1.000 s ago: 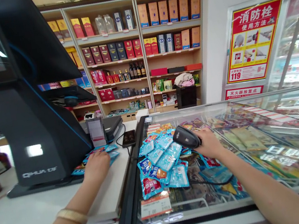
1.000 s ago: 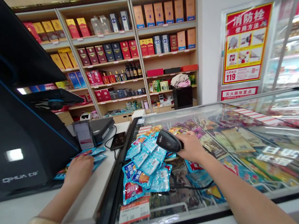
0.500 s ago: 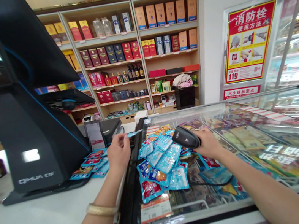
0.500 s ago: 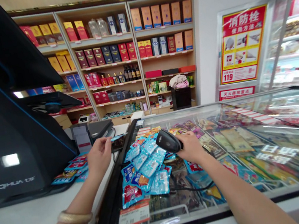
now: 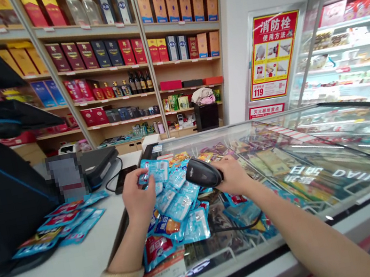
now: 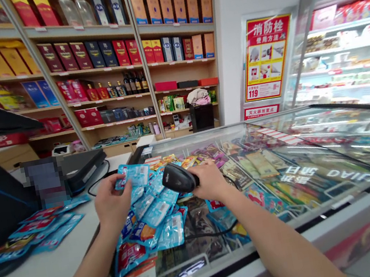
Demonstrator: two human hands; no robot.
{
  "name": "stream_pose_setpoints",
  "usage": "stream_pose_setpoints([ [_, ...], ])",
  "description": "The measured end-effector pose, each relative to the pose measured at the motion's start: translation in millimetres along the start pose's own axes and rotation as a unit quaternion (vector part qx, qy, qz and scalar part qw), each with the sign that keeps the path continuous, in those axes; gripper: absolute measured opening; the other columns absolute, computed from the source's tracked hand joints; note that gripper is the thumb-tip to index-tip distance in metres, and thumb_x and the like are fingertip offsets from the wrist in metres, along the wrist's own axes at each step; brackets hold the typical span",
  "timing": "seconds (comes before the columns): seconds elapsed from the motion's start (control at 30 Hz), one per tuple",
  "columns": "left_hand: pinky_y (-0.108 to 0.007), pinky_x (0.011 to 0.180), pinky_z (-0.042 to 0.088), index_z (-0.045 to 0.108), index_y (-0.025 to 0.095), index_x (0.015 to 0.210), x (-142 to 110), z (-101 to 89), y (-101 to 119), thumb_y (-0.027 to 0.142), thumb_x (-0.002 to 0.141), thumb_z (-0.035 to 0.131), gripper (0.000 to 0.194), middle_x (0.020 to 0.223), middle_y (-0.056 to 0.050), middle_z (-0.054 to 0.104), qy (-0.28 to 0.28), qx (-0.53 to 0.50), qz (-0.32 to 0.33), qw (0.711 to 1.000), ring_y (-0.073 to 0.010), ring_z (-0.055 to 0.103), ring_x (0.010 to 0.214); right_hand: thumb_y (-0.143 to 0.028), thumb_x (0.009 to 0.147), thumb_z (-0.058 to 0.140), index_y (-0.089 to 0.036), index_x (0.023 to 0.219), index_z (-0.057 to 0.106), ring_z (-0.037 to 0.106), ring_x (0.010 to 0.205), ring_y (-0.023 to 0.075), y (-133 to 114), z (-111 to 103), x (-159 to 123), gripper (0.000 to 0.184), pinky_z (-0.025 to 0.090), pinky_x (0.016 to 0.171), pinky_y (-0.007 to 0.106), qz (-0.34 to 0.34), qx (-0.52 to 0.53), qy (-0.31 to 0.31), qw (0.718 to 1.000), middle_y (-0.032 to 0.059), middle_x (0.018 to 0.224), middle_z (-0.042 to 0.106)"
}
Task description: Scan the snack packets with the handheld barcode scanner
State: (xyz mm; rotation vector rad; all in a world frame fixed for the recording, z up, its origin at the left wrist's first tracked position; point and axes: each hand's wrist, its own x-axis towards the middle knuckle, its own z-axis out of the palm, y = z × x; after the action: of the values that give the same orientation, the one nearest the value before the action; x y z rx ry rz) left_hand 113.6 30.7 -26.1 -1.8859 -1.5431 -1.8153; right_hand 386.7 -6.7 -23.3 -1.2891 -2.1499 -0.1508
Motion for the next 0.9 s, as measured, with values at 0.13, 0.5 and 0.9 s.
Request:
stream_pose_setpoints([
  [0.13,-0.027,0.069,0.048,0.062,0.018,0.087,-1,0.3,0,0.028,0.079,0.057,0.014,0.091,-0.005,0.065,-0.006,0.006,0.041,0.999,-0.0177,0.062,0.084,-0.023,0.067,0.065,-0.021,0.082,0.064,0.061,0.074,0.0181,-4,-2,0,0.015,0.030,0.077,0.030,0.003,-0.001,-0.017,1.000,0.0002,0.076,0.070],
  [0.5,-0.027,0.069,0.050,0.062,0.018,0.088,-5,0.2,1,0.029,0.080,0.056,0.014,0.094,-0.005,0.065,-0.009,-0.001,0.039,0.999,-0.0176,0.062,0.087,-0.025,0.070,0.063,-0.021,0.079,0.062,0.060,0.071,0.0180,-3,1,1,0.010,0.031,0.075,0.030,0.001,-0.005,-0.032,0.999,0.0002,0.072,0.068],
  [0.9,-0.042,0.100,0.048,0.063,0.020,0.116,-10,11.1,-11,0.034,0.081,0.053,0.039,0.117,-0.010,0.069,-0.198,0.013,-0.034,0.979,-0.0260,0.062,0.114,-0.025,0.070,0.064,-0.022,0.082,0.065,0.061,0.072,0.0186,1,3,1,0.012,0.031,0.075,0.029,0.024,-0.005,-0.008,1.000,0.0006,0.074,0.070],
])
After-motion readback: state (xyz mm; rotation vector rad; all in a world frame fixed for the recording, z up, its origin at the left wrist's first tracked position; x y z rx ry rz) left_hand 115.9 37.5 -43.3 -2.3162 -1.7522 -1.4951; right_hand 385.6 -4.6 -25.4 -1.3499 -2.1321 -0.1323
